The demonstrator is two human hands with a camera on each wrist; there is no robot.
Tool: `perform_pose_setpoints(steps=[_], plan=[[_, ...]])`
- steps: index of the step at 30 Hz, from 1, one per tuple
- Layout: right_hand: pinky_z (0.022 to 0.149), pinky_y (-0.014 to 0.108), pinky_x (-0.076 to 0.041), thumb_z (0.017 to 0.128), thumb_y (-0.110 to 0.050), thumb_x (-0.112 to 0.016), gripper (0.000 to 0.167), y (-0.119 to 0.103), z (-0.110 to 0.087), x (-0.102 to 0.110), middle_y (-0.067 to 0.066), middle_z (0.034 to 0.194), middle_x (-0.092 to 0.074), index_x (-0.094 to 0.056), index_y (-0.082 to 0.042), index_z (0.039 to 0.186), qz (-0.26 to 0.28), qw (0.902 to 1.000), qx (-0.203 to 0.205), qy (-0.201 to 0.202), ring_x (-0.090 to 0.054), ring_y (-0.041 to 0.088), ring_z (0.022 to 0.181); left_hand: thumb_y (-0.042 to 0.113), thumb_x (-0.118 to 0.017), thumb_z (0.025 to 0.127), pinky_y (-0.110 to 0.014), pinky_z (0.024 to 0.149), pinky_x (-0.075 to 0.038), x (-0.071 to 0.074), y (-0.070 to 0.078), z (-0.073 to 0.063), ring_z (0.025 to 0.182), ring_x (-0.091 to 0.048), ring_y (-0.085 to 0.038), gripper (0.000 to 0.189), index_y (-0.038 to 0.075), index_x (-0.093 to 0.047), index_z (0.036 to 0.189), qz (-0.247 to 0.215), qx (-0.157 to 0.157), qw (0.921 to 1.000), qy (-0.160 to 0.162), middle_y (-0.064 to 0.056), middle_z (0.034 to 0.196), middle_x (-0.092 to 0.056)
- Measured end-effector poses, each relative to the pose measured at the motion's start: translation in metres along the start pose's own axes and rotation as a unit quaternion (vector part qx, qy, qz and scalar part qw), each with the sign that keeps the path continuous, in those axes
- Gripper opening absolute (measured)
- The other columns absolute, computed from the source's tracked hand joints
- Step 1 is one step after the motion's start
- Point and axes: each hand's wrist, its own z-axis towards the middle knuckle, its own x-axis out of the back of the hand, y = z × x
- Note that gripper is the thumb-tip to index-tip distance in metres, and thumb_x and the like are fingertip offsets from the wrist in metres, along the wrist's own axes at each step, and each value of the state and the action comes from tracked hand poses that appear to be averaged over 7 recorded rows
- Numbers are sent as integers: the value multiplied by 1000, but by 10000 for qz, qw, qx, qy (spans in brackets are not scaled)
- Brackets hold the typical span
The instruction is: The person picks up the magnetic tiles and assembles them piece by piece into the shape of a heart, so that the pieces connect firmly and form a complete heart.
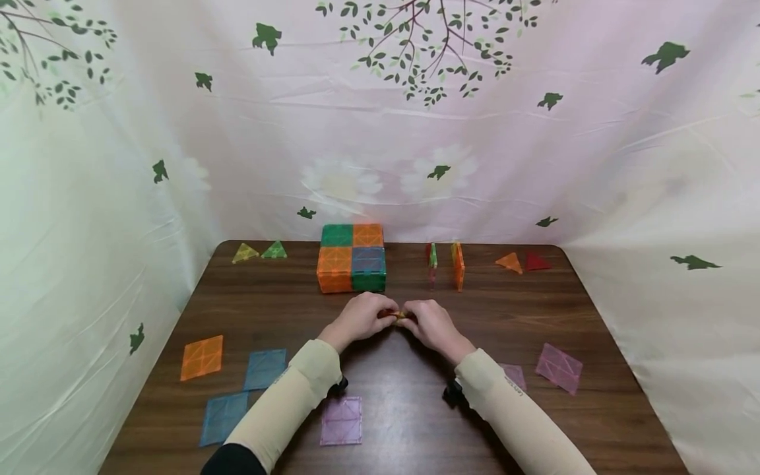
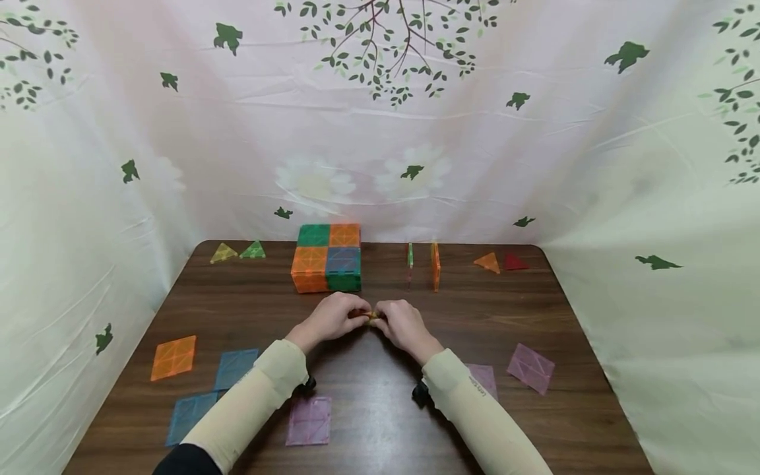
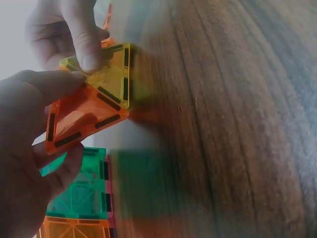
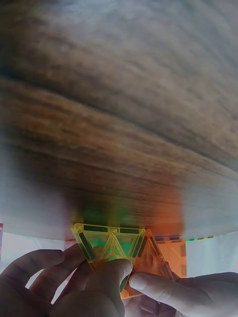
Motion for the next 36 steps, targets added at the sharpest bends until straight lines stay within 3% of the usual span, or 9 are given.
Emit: perform_pose_setpoints(steps=[5,8,13,16,19,23,26,32,36], plan=[[61,27,-52,92,-21,-84,11,0,1,0,-9,80,-71,-74,-21,87,-67,9999,-154,-3,-60,4,66,27,-75,100,-34,87,-59,4,4,-3,100,-68,-14,21,17,-78,118,98,-57,9998,132,4,114,-73],[60,26,-51,92,-22,-84,12,0,-2,-3,-10,78,-69,-73,-21,87,-98,9997,-188,-93,-58,2,64,25,-77,98,-35,95,-58,13,3,-17,108,-67,-15,26,14,-76,122,-115,-407,9959,801,1,120,-70],[57,25,-48,91,-22,-85,13,2,-7,-5,-11,76,-68,-73,-21,86,-104,9998,-143,-77,-53,1,62,5,-80,90,-31,80,-60,51,-14,-38,90,-71,-17,11,7,-78,101,-528,-1210,9454,2980,-2,101,-76],[57,25,-48,91,-22,-84,12,2,-6,-3,-11,77,-68,-74,-21,86,-100,9999,-121,-25,-52,1,62,1,-78,89,-21,70,-56,81,-43,-45,74,-70,-17,6,5,-79,93,-535,-712,9134,3971,-4,89,-77],[57,25,-48,92,-22,-84,12,1,-4,-1,-10,77,-69,-74,-21,87,-123,9998,-135,7,-52,0,62,4,-77,92,-14,68,-53,102,-82,-51,72,-71,-21,5,5,-80,96,-723,512,8978,4314,-8,87,-78],[57,24,-48,92,-22,-84,11,0,-4,-1,-9,78,-69,-74,-20,88,-136,9998,-152,-4,-53,0,61,17,-74,100,-23,75,-52,106,-130,-59,92,-71,-27,14,6,-78,108,-1039,2253,8847,3946,-12,100,-77],[56,25,-48,92,-21,-84,11,0,-5,0,-9,78,-69,-74,-20,88,-154,9997,-168,-7,-53,0,61,20,-69,102,-42,83,-53,102,-158,-62,107,-66,-34,25,6,-74,122,-1135,2992,8835,3421,-17,115,-73],[57,24,-47,92,-22,-84,13,-2,-11,0,-10,78,-68,-72,-21,86,-222,9996,-174,-34,-52,0,61,26,-61,106,-71,110,-31,93,-190,-69,139,-35,-56,58,3,-45,157,-783,3686,9100,1731,-29,156,-45],[56,24,-45,93,-23,-83,14,-2,-10,-1,-10,77,-68,-71,-21,85,-241,9996,-135,56,-51,0,61,31,-57,107,-77,108,-15,89,-198,-72,146,-13,-64,70,5,-28,165,-414,3870,9175,816,-30,167,-28]])
